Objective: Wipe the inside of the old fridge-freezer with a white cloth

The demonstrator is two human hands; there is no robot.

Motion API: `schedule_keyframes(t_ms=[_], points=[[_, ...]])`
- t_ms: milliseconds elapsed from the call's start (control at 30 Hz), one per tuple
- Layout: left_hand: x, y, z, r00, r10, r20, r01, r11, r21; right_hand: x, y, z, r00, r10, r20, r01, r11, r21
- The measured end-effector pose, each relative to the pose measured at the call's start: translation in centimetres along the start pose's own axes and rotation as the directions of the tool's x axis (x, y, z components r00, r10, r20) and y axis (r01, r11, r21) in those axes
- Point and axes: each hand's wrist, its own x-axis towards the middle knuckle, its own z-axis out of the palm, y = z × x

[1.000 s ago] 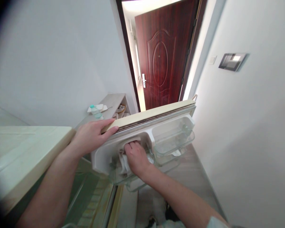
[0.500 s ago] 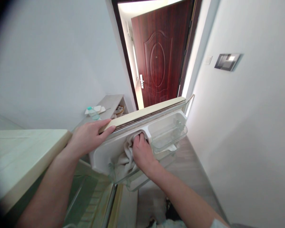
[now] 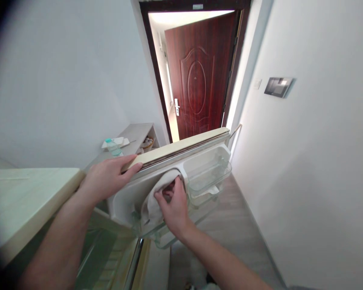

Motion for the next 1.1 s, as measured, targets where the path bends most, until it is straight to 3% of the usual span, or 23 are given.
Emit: schedule_keyframes(t_ms=[100,200,333,433,500,600,667,700,800,867,967,1033,1100], points=[[-0.1,-0.1,-0.1,1.0,0.017,-0.006,-0.017,1.0,-0.018,-0.5,-0.1,0.3,0.995,-0.072,-0.071,0.062,0.989,-0.135],[-0.2,-0.1,-0.1,0.999,0.03,-0.012,-0.031,0.999,-0.034,-0.5,1.3,0.1,0.994,-0.033,-0.106,0.011,0.98,-0.201],[-0.2,-0.1,0.0,0.999,0.028,-0.031,-0.029,0.999,-0.037,-0.1,3.0,-0.6,0.991,0.12,-0.055,-0.127,0.983,-0.131],[-0.1,-0.1,0.1,0.999,0.024,-0.047,-0.026,0.999,-0.038,-0.1,1.6,-1.2,0.984,0.177,0.007,-0.177,0.984,0.007],[-0.1,-0.1,0.1,0.998,0.034,-0.046,-0.036,0.998,-0.049,-0.5,-0.5,-1.6,0.996,0.081,-0.031,-0.08,0.996,0.028],[-0.1,-0.1,0.0,0.997,0.05,-0.054,-0.054,0.996,-0.067,-1.7,-3.4,-2.1,0.959,-0.254,-0.125,0.222,0.949,-0.222],[-0.2,0.0,-0.1,0.997,0.057,-0.055,-0.061,0.995,-0.076,-2.2,-4.2,-2.1,0.919,-0.39,-0.049,0.342,0.855,-0.39],[-0.2,0.0,-0.2,0.997,0.06,-0.053,-0.064,0.995,-0.079,-2.2,-4.3,-2.0,0.923,-0.385,0.027,0.359,0.831,-0.424],[-0.4,-0.1,-0.2,0.996,0.077,-0.047,-0.081,0.993,-0.089,-1.2,-3.1,-0.8,0.95,-0.137,0.28,0.255,0.857,-0.447],[-0.6,-0.2,-0.2,0.995,0.085,-0.051,-0.09,0.991,-0.098,-0.2,-1.9,0.4,0.892,0.035,0.45,0.223,0.834,-0.505],[-0.6,-0.3,-0.2,0.994,0.09,-0.055,-0.096,0.989,-0.113,0.9,-0.3,2.1,0.722,0.159,0.673,0.395,0.704,-0.59],[-0.6,-0.3,-0.2,0.994,0.093,-0.056,-0.099,0.988,-0.119,1.2,0.5,2.8,0.639,0.204,0.741,0.514,0.603,-0.61],[-0.6,-0.2,-0.1,0.994,0.09,-0.056,-0.096,0.988,-0.119,1.0,1.1,3.2,0.597,0.235,0.767,0.592,0.517,-0.618]])
